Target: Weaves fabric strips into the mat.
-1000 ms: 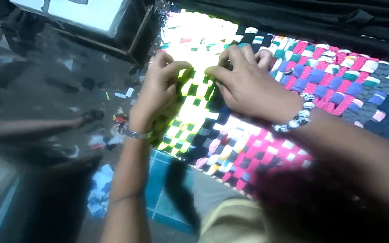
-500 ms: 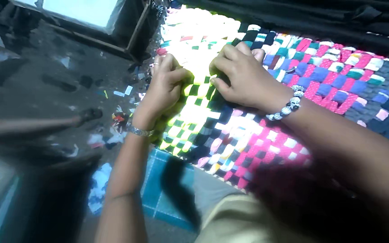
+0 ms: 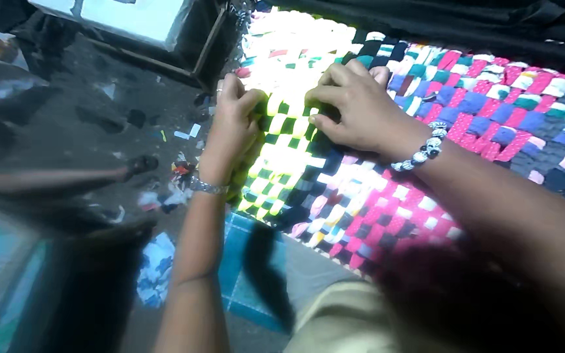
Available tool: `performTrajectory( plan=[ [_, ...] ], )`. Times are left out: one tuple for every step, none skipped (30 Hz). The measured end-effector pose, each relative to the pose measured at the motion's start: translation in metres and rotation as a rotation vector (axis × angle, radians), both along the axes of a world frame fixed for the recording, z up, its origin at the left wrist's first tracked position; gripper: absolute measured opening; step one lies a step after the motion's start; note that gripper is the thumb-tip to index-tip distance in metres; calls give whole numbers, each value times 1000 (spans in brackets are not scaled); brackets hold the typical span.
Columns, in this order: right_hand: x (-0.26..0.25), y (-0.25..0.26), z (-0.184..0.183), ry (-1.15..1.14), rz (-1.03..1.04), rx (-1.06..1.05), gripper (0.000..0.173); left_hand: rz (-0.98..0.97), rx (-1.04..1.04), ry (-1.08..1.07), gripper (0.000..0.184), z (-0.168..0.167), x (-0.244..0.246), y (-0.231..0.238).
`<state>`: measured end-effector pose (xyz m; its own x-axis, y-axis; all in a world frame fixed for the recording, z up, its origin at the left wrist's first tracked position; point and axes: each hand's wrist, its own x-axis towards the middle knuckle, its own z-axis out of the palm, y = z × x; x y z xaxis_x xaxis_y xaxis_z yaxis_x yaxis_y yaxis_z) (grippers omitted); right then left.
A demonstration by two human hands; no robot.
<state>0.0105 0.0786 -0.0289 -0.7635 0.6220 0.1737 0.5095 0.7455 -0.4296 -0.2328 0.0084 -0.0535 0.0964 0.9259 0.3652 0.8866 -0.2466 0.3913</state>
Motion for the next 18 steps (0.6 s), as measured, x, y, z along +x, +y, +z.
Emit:
performTrajectory(
  plan=[
    [1, 1, 1, -1, 9, -17, 30, -17, 20, -5, 25, -3, -3, 0],
    [1, 1, 2, -3, 11, -28, 31, -37, 42, -21, 25, -5, -8, -1],
    [2, 2, 3, -16, 8, -30, 31, -52, 61, -44, 27, -7, -12, -1],
    [2, 1, 3, -33, 2, -28, 32, -58, 76, -67, 29, -8, -15, -2],
    [1, 1, 3, -50, -4, -24, 32, -57, 87, -83, 30, -10, -16, -3],
    [2, 1, 3, -58, -6, -20, 33, -53, 93, -99, 30, -10, -16, -3],
    [2, 1, 3, -59, -1, -23, 33, -43, 104, -121, 30, -10, -18, -4],
    [2, 2, 3, -52, 6, -28, 32, -24, 120, -148, 31, -9, -21, -5],
    [2, 3, 2, -40, 14, -30, 31, 12, 141, -164, 31, -9, -27, -6],
    [2, 4, 2, -28, 23, -36, 31, 68, 164, -167, 29, -7, -35, -8],
    [3, 5, 3, -25, 31, -46, 31, 125, 176, -167, 28, -6, -42, -9],
    [2, 5, 5, -35, 35, -60, 31, 166, 171, -178, 29, -5, -48, -11],
    [2, 5, 7, -50, 35, -76, 31, 185, 155, -183, 31, -4, -52, -12],
    [1, 5, 9, -65, 34, -87, 30, 189, 128, -180, 34, -2, -53, -13],
    [0, 4, 11, -80, 34, -93, 29, 183, 95, -170, 36, -1, -50, -15],
    [-1, 3, 11, -91, 39, -91, 28, 177, 71, -150, 38, 0, -47, -15],
    [-2, 2, 11, -99, 45, -81, 28, 168, 55, -131, 39, 1, -43, -15],
    [-3, 2, 11, -108, 51, -71, 29, 160, 45, -111, 40, 2, -41, -13]
  ],
)
